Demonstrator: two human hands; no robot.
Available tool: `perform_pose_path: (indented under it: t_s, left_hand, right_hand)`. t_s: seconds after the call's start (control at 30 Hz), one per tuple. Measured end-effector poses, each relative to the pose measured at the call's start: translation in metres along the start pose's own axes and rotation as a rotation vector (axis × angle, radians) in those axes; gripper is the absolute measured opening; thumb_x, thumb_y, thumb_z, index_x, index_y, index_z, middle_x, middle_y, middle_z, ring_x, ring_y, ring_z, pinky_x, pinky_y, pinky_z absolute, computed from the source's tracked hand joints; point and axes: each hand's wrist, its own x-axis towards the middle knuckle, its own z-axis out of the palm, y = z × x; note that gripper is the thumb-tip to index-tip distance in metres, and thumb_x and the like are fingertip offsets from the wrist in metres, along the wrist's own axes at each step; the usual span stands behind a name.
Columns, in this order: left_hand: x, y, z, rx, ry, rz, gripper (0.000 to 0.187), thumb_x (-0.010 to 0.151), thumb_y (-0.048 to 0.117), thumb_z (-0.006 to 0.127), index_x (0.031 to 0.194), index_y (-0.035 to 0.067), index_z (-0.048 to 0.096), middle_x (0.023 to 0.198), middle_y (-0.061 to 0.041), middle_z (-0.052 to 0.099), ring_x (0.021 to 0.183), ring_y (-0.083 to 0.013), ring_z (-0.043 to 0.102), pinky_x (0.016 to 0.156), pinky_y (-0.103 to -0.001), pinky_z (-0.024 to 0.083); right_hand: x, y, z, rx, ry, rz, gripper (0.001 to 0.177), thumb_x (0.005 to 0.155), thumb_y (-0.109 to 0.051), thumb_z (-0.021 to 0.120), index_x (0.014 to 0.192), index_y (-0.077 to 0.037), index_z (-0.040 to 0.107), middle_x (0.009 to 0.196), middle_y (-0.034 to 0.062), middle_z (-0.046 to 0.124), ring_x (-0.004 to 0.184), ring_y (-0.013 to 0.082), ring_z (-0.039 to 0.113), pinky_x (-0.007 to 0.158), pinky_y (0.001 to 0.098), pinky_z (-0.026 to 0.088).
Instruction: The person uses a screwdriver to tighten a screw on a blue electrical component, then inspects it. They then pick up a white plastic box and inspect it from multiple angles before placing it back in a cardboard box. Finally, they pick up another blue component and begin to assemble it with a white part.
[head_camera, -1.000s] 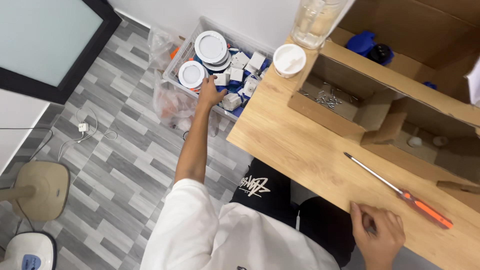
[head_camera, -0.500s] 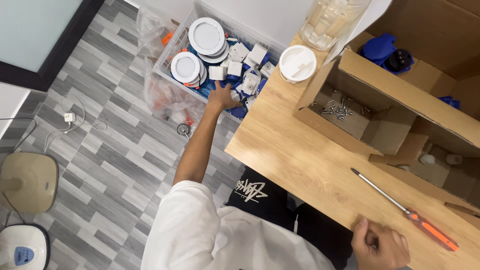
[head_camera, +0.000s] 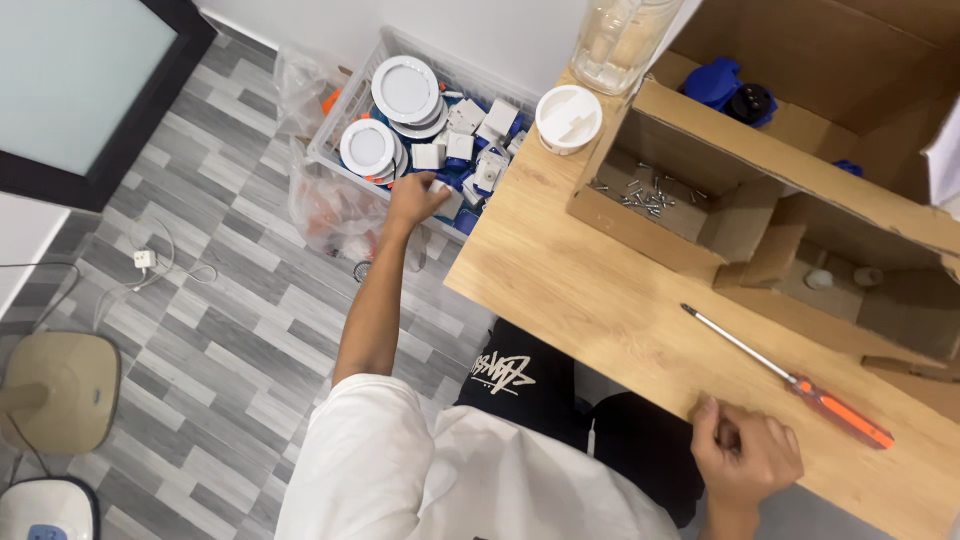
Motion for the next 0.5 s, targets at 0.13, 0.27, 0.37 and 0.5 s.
perform_pose_path:
  t_s: [0.13,0.27,0.37,0.5]
  left_hand:
    - [-0.025,0.034,-0.044,-0.287,-0.009,-0.161,0.048,0.091,0.029,0.075,0.134,0.005,0.077,0.129,-0.011,0.081,0.114,-0.0233,0.077,0.097,-0.037,0.065]
    - [-0.054,0.079,-0.089,-0.994,0.104,-0.399,0.033,0.106,0.031,0.062,0.127,0.008,0.072,0.114,-0.007,0.075,0.097,-0.0187,0.072,0.074,-0.030,0.063]
    - [-0.068,0.095,-0.104,-1.393,0.175,-0.366,0.025,0.108,0.031,0.062,0.119,0.012,0.073,0.107,-0.005,0.072,0.096,-0.0182,0.067,0.076,-0.030,0.056]
    - [-0.102,0.145,-0.136,-1.518,0.171,-0.182,0.023,0.105,0.034,0.070,0.121,0.018,0.075,0.102,0.002,0.075,0.095,-0.0135,0.069,0.078,-0.034,0.059]
  right_hand:
    - [0.002,-0.003,-0.003,0.010,0.007,-0.006,0.035,0.109,-0.010,0.088,0.078,-0.007,0.071,0.058,0.0009,0.045,0.061,0.0276,0.050,0.070,0.0414,0.042]
    - [-0.004,0.002,0.000,0.004,0.039,-0.040,0.037,0.105,-0.007,0.092,0.077,-0.009,0.070,0.059,-0.0018,0.045,0.060,0.0233,0.047,0.067,0.0385,0.039]
    - [-0.005,0.000,-0.002,0.008,0.051,-0.030,0.037,0.103,-0.002,0.095,0.077,-0.011,0.069,0.058,-0.0032,0.043,0.061,0.0206,0.045,0.068,0.0361,0.038]
    - [0.005,-0.009,-0.010,0.041,0.041,-0.041,0.031,0.103,-0.002,0.091,0.080,-0.010,0.071,0.061,-0.0019,0.048,0.062,0.0228,0.048,0.071,0.0366,0.040]
